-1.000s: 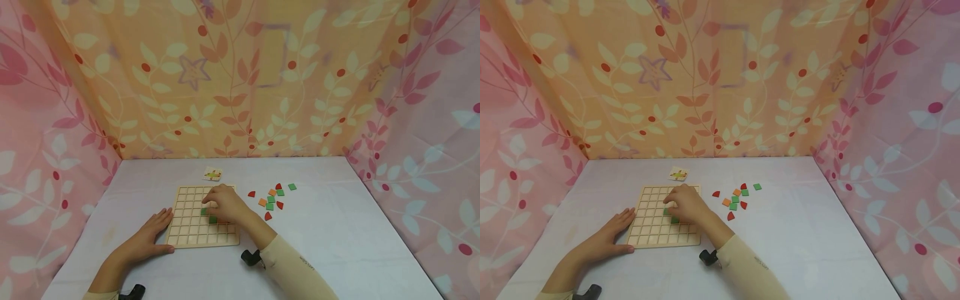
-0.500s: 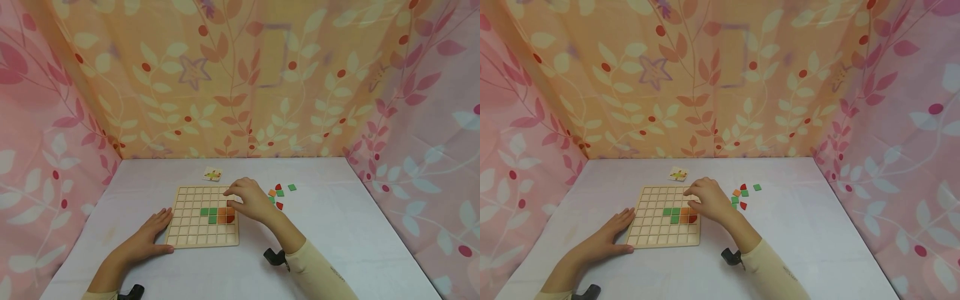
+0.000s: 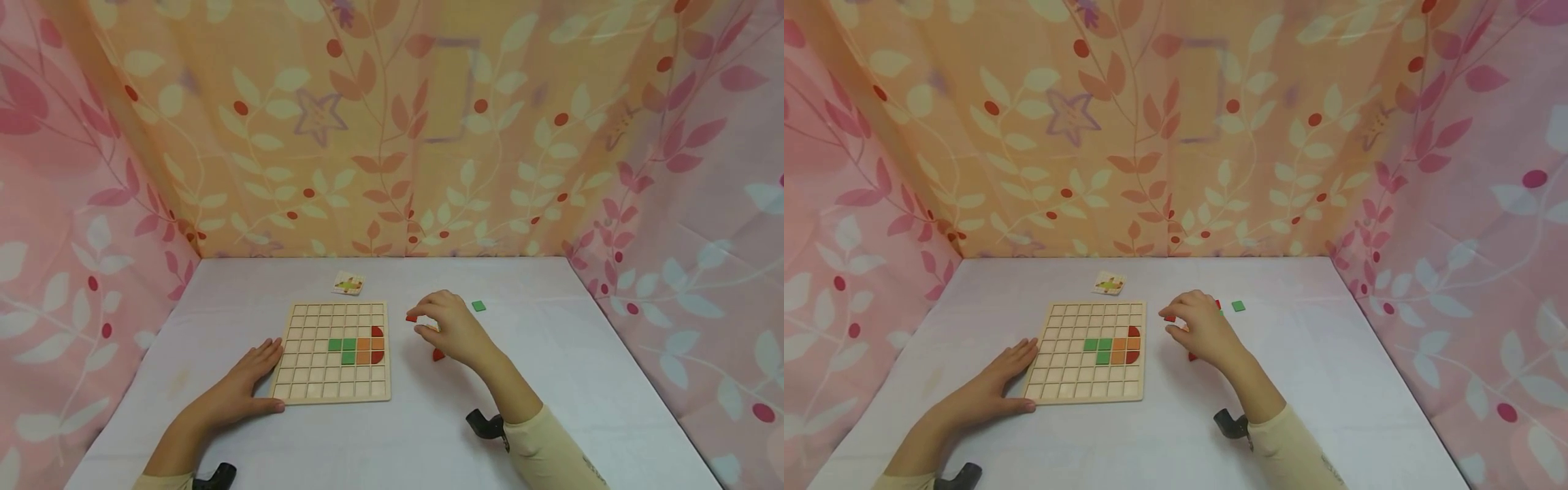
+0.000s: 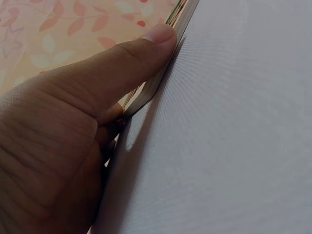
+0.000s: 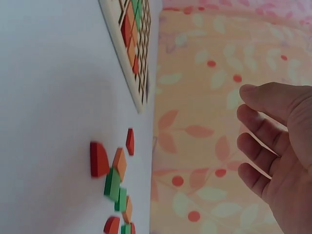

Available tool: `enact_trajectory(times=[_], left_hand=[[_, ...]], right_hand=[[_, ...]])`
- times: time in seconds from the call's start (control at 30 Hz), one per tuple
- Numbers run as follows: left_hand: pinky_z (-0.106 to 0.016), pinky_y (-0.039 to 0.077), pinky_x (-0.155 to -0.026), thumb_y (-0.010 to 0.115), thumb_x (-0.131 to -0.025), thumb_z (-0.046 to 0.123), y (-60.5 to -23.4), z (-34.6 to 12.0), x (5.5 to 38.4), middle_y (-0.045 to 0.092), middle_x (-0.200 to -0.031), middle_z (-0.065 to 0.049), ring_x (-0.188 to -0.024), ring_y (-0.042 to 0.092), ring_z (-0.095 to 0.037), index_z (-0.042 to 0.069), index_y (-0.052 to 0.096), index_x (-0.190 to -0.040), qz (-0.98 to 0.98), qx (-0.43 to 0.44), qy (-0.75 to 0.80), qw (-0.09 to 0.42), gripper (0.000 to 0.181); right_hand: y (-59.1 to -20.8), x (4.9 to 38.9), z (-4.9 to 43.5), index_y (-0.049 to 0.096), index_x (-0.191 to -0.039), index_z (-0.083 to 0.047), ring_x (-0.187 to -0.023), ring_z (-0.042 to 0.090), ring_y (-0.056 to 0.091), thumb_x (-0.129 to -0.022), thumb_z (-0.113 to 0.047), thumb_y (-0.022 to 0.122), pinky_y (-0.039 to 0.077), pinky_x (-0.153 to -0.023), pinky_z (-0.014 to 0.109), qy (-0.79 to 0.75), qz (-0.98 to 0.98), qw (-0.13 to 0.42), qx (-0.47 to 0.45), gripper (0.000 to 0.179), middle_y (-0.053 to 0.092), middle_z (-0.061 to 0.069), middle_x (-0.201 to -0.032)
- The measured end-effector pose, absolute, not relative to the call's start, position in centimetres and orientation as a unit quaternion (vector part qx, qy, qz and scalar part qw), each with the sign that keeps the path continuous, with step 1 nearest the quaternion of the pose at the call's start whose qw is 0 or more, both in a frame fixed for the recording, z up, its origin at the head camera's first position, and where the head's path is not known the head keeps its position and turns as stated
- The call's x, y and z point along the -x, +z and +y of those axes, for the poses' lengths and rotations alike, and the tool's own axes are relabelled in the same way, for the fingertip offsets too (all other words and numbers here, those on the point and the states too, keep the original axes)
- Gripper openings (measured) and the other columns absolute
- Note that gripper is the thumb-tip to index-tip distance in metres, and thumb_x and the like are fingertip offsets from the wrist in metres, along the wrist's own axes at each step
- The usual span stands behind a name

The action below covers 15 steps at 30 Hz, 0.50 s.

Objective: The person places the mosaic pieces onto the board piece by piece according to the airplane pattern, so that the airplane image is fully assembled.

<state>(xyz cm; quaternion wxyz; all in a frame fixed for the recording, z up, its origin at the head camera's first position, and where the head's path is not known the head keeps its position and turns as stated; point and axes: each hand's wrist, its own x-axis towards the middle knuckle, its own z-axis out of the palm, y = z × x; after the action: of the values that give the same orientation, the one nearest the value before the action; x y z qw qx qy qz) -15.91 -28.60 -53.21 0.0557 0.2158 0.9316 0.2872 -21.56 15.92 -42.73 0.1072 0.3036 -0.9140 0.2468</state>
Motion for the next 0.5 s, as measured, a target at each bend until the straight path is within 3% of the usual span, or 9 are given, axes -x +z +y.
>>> enact_trajectory(times=[0.17,0.5], left_hand=[[-0.005,-0.012,-0.115,0.08,-0.073,0.067,-53.2,-28.6,16.0,0.024,-0.17,-0.011,-0.157,0.014,-0.04,0.002,0.032,-0.159,0.933,-0.213,0.285,0.056,0.118],[-0.004,-0.011,-0.114,0.08,-0.073,0.068,-53.4,-28.6,15.9,0.024,-0.17,-0.009,-0.158,0.014,-0.039,0.004,0.032,-0.16,0.933,-0.212,0.286,0.055,0.118]], right_hand=[[-43.1,21.8,17.7,0.078,-0.113,-0.023,-0.116,0.018,0.057,-0.087,-0.015,0.082,0.049,-0.1,0.044,0.263,-0.915,0.113,-0.286,0.028,0.069,-0.008,-0.11],[-44.4,22.6,20.4,0.077,-0.114,-0.019,-0.115,0.022,0.057,-0.089,-0.014,0.08,0.047,-0.101,0.048,0.294,-0.916,0.097,-0.254,0.026,0.07,-0.004,-0.109]])
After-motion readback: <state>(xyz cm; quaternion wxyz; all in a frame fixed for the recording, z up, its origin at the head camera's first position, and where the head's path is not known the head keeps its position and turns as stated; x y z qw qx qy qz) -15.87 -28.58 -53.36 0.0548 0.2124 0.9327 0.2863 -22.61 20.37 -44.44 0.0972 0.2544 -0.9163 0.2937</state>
